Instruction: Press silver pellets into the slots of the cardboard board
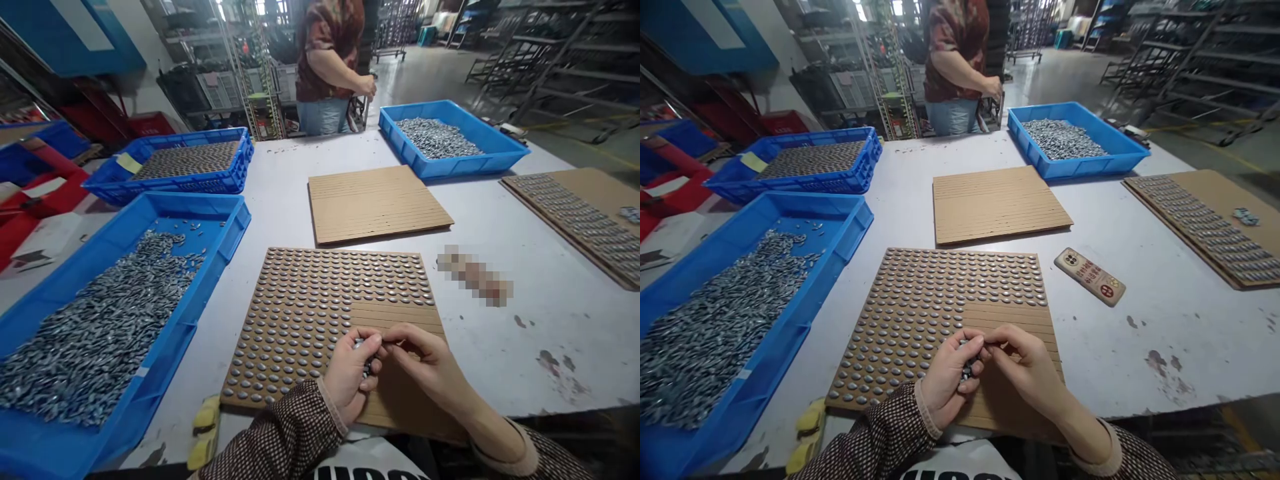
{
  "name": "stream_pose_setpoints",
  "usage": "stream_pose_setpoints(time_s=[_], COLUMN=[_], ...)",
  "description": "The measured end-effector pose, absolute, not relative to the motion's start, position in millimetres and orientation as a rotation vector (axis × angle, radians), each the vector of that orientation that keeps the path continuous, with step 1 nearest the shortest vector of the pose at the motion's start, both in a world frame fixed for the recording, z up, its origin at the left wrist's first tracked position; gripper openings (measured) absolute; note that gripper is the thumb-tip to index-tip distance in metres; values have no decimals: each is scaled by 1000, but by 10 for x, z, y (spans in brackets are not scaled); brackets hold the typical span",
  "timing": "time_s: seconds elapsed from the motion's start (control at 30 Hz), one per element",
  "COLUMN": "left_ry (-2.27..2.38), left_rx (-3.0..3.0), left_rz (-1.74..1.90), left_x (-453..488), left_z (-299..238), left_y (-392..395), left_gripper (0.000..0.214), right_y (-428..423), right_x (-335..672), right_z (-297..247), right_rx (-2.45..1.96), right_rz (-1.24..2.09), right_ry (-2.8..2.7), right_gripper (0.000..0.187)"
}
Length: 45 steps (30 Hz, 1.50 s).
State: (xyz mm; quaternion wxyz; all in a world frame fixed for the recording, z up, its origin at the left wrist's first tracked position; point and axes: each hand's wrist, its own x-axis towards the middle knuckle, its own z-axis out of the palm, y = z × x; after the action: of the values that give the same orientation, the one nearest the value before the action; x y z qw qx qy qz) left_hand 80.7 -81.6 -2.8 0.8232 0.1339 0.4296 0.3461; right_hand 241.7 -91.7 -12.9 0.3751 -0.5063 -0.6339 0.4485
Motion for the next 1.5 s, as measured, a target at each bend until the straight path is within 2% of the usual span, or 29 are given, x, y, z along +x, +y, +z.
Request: stream_pose_setpoints(time_s=[0.27, 0.33, 0.4, 0.53, 0.93, 1.3, 1.4, 1.5], left_ry=[907, 893, 893, 917, 939, 928, 952, 955], left_rx=[103, 124, 157, 185, 158, 188, 207, 230], left_rz=[865, 895, 873, 845, 820, 826, 832, 835], left_x=[470, 377, 320, 286, 259, 334, 369, 411], left_z=[56, 68, 47, -43, -76, -63, -56, -59], left_y=[-633, -627, -656, -738, -738, -769, -768, -763], left_gripper=[21, 23, 27, 29, 32, 31, 31, 31], right_y=[-727, -643, -547, -370, -272, -263, -355, -520], right_x=[2356, 2336, 2304, 2236, 2238, 2257, 2239, 2206], right_z=[-324, -389, -444, -545, -608, -570, -435, -256], right_rx=[-1436, -1432, -1385, -1290, -1266, -1289, -1305, -1287], right_rz=[1287, 1141, 858, 334, 155, 249, 438, 825], right_ry=[-1278, -1435, -1706, -2136, -2371, -2332, -2143, -1943], right_gripper=[27, 23, 19, 25, 34, 30, 22, 17])
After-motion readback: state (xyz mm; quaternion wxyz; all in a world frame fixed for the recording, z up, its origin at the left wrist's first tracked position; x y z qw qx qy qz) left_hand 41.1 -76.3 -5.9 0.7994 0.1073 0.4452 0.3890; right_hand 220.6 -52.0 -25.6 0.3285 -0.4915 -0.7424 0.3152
